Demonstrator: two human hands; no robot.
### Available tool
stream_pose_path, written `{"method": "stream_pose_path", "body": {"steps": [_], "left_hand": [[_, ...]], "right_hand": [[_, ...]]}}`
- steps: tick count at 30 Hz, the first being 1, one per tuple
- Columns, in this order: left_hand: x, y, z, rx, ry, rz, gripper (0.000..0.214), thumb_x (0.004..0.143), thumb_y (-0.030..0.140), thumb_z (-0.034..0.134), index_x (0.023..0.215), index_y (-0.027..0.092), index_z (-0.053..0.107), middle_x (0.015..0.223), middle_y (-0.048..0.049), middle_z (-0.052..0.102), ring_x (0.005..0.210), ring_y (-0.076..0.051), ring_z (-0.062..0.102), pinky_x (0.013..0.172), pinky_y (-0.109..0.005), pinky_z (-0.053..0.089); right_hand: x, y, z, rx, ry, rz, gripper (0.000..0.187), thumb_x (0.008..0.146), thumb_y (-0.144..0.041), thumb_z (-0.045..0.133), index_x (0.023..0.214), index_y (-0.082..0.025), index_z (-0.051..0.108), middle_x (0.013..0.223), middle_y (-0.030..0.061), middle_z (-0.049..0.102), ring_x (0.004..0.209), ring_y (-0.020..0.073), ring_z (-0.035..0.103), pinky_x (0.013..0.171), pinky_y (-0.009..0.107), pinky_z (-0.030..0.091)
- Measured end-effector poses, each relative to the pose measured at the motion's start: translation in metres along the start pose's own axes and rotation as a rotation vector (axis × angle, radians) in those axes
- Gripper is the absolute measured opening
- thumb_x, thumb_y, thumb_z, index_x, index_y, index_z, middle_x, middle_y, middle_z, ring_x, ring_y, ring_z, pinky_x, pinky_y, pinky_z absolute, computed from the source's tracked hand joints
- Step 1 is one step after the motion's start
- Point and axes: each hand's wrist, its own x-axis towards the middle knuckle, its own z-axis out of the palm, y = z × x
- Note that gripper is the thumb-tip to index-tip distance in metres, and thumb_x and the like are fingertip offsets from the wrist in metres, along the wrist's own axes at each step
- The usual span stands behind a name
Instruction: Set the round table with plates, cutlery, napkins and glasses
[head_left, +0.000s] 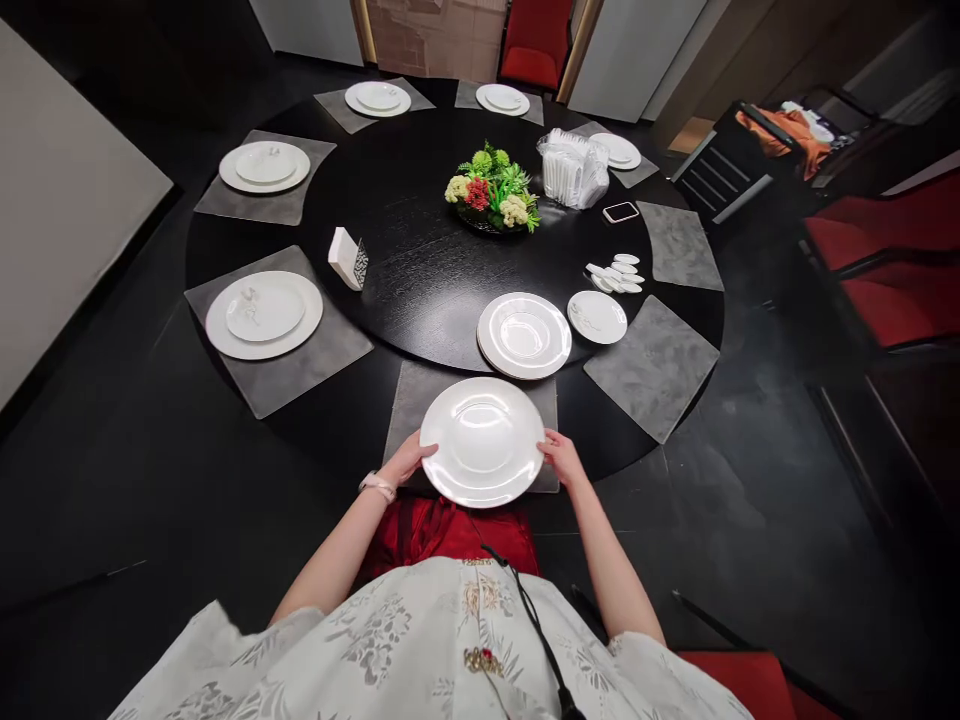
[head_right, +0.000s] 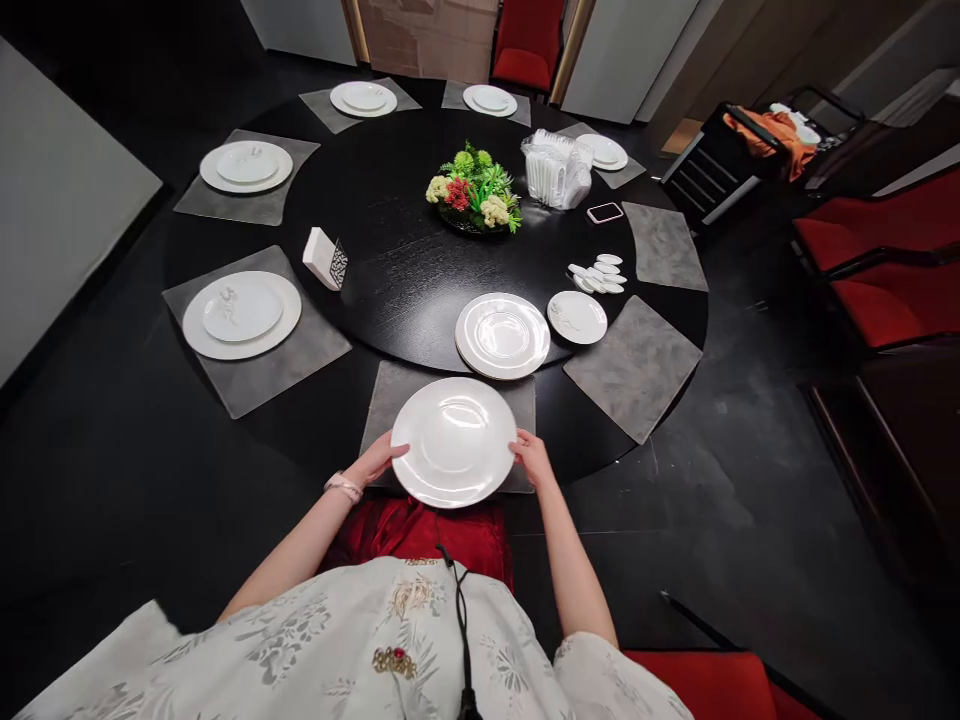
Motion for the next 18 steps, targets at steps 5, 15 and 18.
{"method": "stream_pose_path", "body": {"steps": [5,15,18], "left_hand": [[0.004,-0.057,-0.044,-0.001,0.291,-0.065,0.058,0.052,0.032,0.083,0.102,0.017,0.059,0.108,-0.0152,0.068,0.103,-0.033,0.064,0.089,-0.044,0.053],[0.047,-0.047,-0.042,0.523,0.490,0.001,0.033,0.064,0.027,0.073,0.094,0.021,0.059,0.099,-0.0127,0.071,0.097,-0.034,0.065,0.084,-0.046,0.053],[0.043,-0.039,-0.041,0.726,0.611,0.007,0.028,0.058,0.030,0.076,0.079,0.021,0.060,0.092,-0.0140,0.070,0.100,-0.040,0.062,0.087,-0.050,0.048]], "right_hand": [[0.052,0.002,0.030,-0.034,0.209,0.045,0.024,0.058,-0.009,0.068,0.082,-0.013,0.065,0.066,-0.0005,0.065,0.058,0.0120,0.061,0.051,0.020,0.051],[0.225,-0.166,-0.059,0.160,0.678,-0.099,0.022,0.093,-0.034,0.039,0.095,-0.014,0.049,0.078,0.0060,0.064,0.059,0.0087,0.063,0.062,0.025,0.057],[0.247,-0.177,-0.063,0.179,0.662,-0.137,0.014,0.089,-0.023,0.044,0.098,-0.013,0.048,0.077,0.0051,0.064,0.053,0.0083,0.061,0.062,0.028,0.058]]}}
